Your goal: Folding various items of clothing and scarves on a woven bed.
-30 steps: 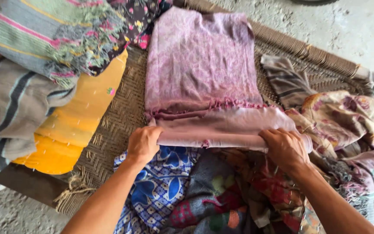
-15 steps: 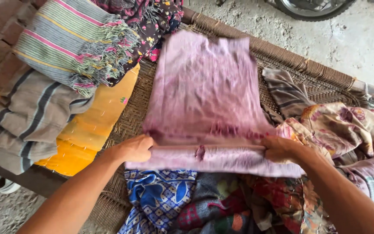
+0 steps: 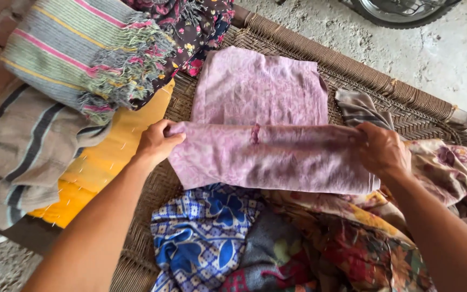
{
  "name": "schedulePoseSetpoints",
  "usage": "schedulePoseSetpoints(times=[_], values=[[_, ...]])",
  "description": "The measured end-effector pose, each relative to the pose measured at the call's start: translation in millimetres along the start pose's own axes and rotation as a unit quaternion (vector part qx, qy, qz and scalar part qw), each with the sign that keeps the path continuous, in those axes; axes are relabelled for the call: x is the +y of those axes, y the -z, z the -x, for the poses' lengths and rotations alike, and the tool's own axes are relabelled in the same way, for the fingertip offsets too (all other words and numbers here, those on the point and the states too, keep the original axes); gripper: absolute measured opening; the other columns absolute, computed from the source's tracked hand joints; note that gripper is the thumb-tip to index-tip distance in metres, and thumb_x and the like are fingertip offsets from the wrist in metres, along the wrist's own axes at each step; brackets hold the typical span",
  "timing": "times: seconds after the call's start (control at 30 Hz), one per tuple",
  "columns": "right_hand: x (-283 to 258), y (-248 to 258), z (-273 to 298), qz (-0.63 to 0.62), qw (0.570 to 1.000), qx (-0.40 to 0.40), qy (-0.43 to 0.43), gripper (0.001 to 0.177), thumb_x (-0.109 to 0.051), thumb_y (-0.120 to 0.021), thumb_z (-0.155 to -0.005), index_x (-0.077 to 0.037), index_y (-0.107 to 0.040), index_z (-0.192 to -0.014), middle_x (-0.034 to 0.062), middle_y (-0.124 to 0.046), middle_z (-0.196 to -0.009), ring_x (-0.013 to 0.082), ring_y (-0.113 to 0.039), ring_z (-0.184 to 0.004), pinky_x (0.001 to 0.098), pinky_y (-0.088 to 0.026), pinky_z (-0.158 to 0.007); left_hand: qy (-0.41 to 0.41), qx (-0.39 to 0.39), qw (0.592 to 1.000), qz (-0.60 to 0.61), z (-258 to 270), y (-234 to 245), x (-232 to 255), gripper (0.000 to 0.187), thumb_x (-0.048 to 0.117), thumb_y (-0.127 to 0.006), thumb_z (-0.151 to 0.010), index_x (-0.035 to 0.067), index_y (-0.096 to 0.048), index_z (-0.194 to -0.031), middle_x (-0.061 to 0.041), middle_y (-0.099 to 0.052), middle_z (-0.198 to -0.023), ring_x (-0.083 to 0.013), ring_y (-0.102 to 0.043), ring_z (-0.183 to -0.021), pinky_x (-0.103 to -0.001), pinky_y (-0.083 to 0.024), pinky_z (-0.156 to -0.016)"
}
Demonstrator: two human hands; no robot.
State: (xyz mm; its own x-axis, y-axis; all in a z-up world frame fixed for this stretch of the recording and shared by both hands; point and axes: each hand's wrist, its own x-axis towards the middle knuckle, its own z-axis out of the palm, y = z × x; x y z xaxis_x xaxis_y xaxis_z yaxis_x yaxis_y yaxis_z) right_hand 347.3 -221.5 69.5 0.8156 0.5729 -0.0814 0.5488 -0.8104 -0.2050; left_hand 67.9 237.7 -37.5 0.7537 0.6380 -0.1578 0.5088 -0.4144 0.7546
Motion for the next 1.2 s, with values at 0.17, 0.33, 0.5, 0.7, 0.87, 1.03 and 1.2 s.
schedulePoseSetpoints(times=[0.17,0.33,0.5,0.7,0.87,1.03,1.2], values=[[-20.8,-4.8,-25.7,-0.046,0.990,0.069,-0.112,0.020,-0.032,-0.069,-0.099,-0.015,-0.074,-0.108,0.0116,-0.076,-0.088,0.0234,-0.066,-0.065,0.0429,-0.051,-0.059,0.099,0.033,0.989,0.102,-14.2,-27.4,0.4,0.043,0.036,-0.084,-0.082,0.004,-0.071,-0.108,-0.010,-0.075,-0.097,-0.0211,-0.069,-0.088,-0.036,-0.055,-0.078],[-1.3,-41.1,-47.9,-0.086,0.976,0.065,-0.188,0.026,-0.036,-0.070,-0.092,-0.018,-0.071,-0.111,0.0111,-0.077,-0.101,0.0278,-0.073,-0.083,0.0467,-0.056,-0.069,0.099,-0.010,0.933,0.346,-44.5,-67.0,-38.8,0.042,0.019,-0.085,-0.080,0.003,-0.065,-0.113,-0.006,-0.073,-0.105,-0.0155,-0.070,-0.094,-0.029,-0.056,-0.084],[-13.8,-51.9,-64.7,-0.040,0.982,0.100,-0.153,0.042,-0.035,-0.070,-0.094,-0.017,-0.059,-0.130,0.0187,-0.074,-0.108,0.0425,-0.068,-0.101,0.0544,-0.053,-0.081,0.126,0.000,0.954,0.273,-67.4,-101.6,-65.9,0.029,0.013,-0.074,-0.091,0.002,-0.067,-0.116,-0.007,-0.071,-0.103,-0.0159,-0.065,-0.089,-0.030,-0.054,-0.082],[9.1,-65.2,-82.7,-0.083,0.979,0.082,-0.169,0.035,-0.030,-0.059,-0.102,-0.018,-0.051,-0.134,0.0188,-0.074,-0.108,0.0405,-0.072,-0.095,0.0542,-0.055,-0.079,0.090,0.109,0.972,0.189,-69.1,-126.4,-63.7,0.020,0.016,-0.067,-0.097,0.003,-0.058,-0.111,-0.010,-0.066,-0.098,-0.0215,-0.063,-0.090,-0.037,-0.053,-0.080],[-3.7,-59.4,-98.8,-0.079,0.971,0.055,-0.219,0.040,-0.034,-0.056,-0.104,-0.023,-0.048,-0.141,0.0191,-0.075,-0.108,0.0400,-0.072,-0.092,0.0553,-0.057,-0.077,0.140,0.118,0.972,0.143,-68.1,-127.0,-44.7,0.027,0.023,-0.067,-0.096,0.003,-0.059,-0.112,-0.011,-0.066,-0.103,-0.0238,-0.065,-0.095,-0.039,-0.053,-0.083],[59.2,-111.2,-101.6,-0.133,0.936,-0.052,-0.323,0.058,-0.047,-0.060,-0.102,-0.006,-0.044,-0.141,0.0291,-0.067,-0.121,0.0417,-0.071,-0.101,0.0538,-0.061,-0.078,0.233,0.071,0.952,0.183,-64.8,-134.0,-54.3,0.048,0.044,-0.064,-0.095,0.003,-0.061,-0.119,-0.014,-0.069,-0.111,-0.0270,-0.066,-0.104,-0.041,-0.052,-0.090],[59.4,-130.6,-83.4,-0.066,0.919,-0.175,-0.346,0.102,-0.044,-0.086,-0.072,0.000,-0.038,-0.150,0.0300,-0.067,-0.126,0.0396,-0.070,-0.113,0.0473,-0.058,-0.096,0.264,-0.025,0.961,0.080,-39.6,-125.1,-58.5,0.073,0.062,-0.063,-0.093,-0.007,-0.071,-0.115,-0.026,-0.073,-0.112,-0.0349,-0.069,-0.105,-0.046,-0.053,-0.090]])
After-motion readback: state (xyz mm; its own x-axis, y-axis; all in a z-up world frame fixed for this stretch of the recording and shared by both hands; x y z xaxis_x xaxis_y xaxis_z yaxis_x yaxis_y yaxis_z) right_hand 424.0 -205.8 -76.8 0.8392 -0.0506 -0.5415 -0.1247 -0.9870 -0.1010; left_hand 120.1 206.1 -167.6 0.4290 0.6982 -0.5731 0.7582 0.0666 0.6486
